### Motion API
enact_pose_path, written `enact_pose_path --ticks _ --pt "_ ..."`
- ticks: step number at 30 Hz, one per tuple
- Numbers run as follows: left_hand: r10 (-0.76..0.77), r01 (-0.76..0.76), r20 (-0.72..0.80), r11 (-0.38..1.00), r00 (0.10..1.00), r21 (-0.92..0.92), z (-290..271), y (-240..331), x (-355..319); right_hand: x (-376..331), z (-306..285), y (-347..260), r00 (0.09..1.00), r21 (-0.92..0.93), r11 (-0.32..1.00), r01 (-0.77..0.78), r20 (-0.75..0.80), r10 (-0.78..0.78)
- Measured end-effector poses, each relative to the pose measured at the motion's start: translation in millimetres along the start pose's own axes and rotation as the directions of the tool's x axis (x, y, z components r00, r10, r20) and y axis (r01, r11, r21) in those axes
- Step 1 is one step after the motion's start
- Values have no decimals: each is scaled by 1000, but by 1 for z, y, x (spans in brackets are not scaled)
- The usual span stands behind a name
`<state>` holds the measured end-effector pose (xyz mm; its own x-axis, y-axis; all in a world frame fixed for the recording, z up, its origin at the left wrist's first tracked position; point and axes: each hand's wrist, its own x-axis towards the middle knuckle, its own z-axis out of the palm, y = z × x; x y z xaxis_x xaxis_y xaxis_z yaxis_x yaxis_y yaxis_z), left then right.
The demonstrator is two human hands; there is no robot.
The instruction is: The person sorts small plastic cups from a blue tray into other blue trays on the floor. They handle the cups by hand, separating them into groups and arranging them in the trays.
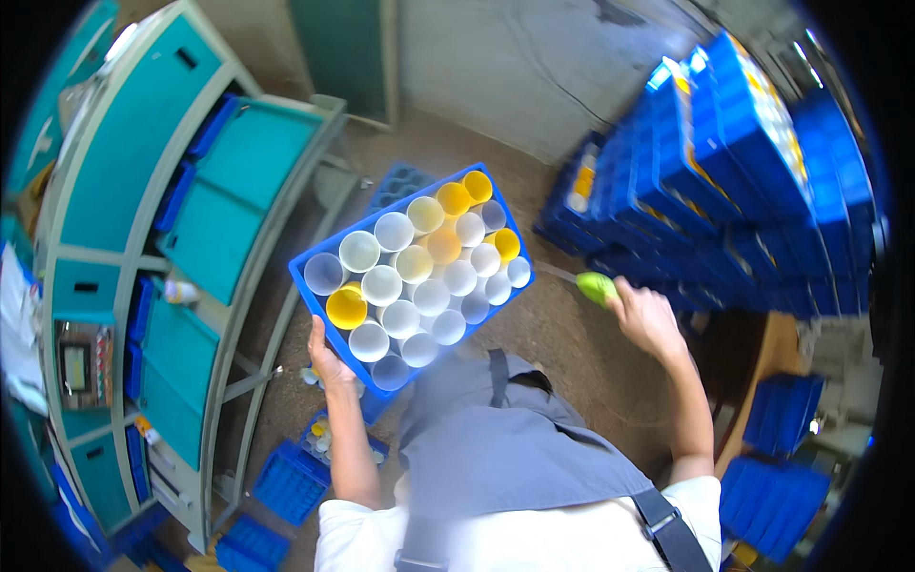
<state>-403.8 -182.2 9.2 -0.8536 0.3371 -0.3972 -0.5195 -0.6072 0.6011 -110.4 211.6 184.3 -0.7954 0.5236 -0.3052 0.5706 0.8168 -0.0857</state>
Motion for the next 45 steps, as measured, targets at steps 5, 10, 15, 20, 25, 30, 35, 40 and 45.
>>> enact_pose_path --ticks 5,10,15,20,25,30,35,40,45 --pt "318 -374 -345 921 883 -107 -64 51 38 7 10 -45 975 172 970 -171 172 141" --pt "309 -524 -592 820 744 -231 -108 64 72 21 65 -41 936 354 885 -303 287 205" --pt "211 -524 -722 817 659 -239 -145 70 166 6 97 -43 894 468 765 -443 300 334" --pt "74 -202 -329 906 941 -373 -213 139 312 -34 98 -66 884 299 837 -459 57 465" --pt "-98 165 -416 978 904 130 -218 160 383 -89 111 -65 787 294 775 -560 -105 608" --pt "-435 422 -272 296 858 857 -157 -52 338 -172 144 -32 631 628 545 -555 -109 768" --pt "-872 266 -176 -55 457 962 -94 -340 121 -327 224 5 446 994 69 87 -101 889" --pt "-997 -631 63 81 -51 772 42 -527 -177 -492 296 12 239 985 -106 -139 137 961" --pt "-784 -773 -205 465 -586 432 106 -523 -466 -585 274 72 -104 997 24 -69 -31 994"
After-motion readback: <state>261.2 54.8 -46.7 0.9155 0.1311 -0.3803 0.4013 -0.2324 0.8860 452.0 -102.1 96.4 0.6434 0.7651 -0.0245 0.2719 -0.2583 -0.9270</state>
